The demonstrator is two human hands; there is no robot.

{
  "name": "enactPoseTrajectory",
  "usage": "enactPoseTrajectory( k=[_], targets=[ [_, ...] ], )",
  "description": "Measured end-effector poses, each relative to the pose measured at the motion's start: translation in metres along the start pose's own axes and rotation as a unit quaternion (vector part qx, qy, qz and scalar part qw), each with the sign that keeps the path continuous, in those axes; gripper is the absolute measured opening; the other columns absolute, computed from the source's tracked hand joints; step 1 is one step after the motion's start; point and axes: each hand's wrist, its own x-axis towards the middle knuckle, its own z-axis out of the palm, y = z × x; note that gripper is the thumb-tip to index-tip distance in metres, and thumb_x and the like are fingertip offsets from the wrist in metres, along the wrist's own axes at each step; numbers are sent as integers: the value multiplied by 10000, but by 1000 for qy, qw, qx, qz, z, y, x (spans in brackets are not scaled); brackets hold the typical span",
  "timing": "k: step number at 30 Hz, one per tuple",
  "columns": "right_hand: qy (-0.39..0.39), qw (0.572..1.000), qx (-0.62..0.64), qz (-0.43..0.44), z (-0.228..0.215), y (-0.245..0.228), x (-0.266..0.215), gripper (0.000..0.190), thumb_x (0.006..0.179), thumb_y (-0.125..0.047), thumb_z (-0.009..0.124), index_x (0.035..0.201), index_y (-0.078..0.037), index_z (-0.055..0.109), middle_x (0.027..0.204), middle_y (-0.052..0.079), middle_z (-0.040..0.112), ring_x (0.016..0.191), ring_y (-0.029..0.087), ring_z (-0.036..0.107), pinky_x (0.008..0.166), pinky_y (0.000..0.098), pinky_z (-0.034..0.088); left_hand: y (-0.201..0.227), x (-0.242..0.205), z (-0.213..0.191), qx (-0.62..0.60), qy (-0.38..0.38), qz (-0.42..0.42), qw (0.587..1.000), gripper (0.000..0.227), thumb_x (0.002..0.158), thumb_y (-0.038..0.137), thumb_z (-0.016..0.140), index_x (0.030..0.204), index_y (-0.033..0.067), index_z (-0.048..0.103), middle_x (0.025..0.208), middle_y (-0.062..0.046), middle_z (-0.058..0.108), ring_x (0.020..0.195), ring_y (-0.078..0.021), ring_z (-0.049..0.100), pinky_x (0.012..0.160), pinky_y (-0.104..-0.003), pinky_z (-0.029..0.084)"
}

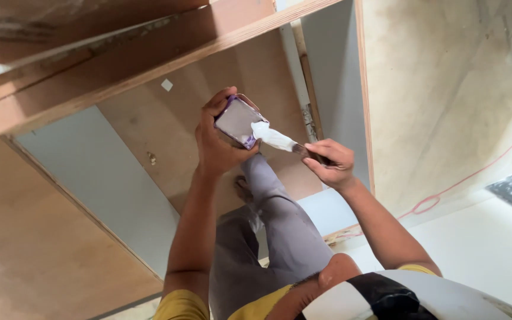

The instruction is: Applying white adhesive or sealant to the edges and joints of a wooden cabinet frame using a small brush.

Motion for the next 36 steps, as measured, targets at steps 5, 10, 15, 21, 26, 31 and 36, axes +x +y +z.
enactPoseTrajectory(
  k=[5, 10, 15, 21, 26, 31, 36],
  targets=[
    [-5, 983, 179, 41, -4, -6, 16, 221, 996, -14, 677, 1207, 52, 686, 1056, 156, 723, 879, 172, 738, 751, 283, 629, 7, 29, 14, 26, -51, 51, 997, 893, 608, 67, 989, 1311, 58, 438, 1456, -198, 580, 1372, -340, 603, 1175, -426, 508],
    [28, 965, 217, 142, 30, 9, 2, 215, 1039, -90, 644, 1191, 49, 707, 979, 107, 738, 798, 133, 734, 679, 254, 631, 2, 43, 19, 0, -111, 55, 992, 910, 624, 66, 994, 1332, 69, 421, 1477, -206, 556, 1424, -373, 560, 1206, -444, 491],
    [84, 982, 88, 145, 43, -16, 6, 420, 889, -188, 788, 1207, 71, 691, 806, 54, 658, 629, 101, 567, 542, 252, 438, -2, 59, 21, -40, -174, 50, 983, 895, 651, 65, 995, 1331, 74, 414, 1488, -223, 550, 1398, -347, 585, 1195, -435, 504],
    [165, 947, 178, 209, 64, -45, -39, 321, 1064, -237, 629, 1154, 69, 665, 924, 54, 594, 696, 86, 591, 617, 256, 484, -2, 62, 34, -118, -255, 32, 959, 853, 683, 52, 958, 1324, 35, 396, 1495, -273, 519, 1384, -321, 576, 1210, -448, 477],
    [302, 896, 255, 204, 97, -49, -92, 358, 1137, -191, 441, 1244, 98, 622, 1023, 75, 623, 711, 87, 598, 640, 245, 511, -7, 39, 46, -68, -356, 22, 932, 833, 680, 62, 954, 1283, -6, 383, 1461, -278, 521, 1351, -312, 587, 1188, -449, 498],
    [515, 787, 198, 277, 138, 17, -188, 213, 1160, -134, 480, 1310, 6, 536, 880, 51, 638, 633, 80, 557, 563, 232, 479, -38, 0, 66, -76, -446, -21, 891, 816, 715, 95, 959, 1246, 5, 346, 1456, -258, 510, 1343, -315, 626, 1165, -441, 548],
    [683, 627, 79, 366, 105, 91, -282, 433, 1096, -98, 522, 1523, -33, 491, 820, -9, 545, 602, 63, 443, 520, 231, 375, -52, -50, 94, 10, -487, -11, 873, 815, 667, 91, 955, 1197, 17, 341, 1423, -249, 541, 1283, -307, 629, 1105, -462, 540]
  ],
)
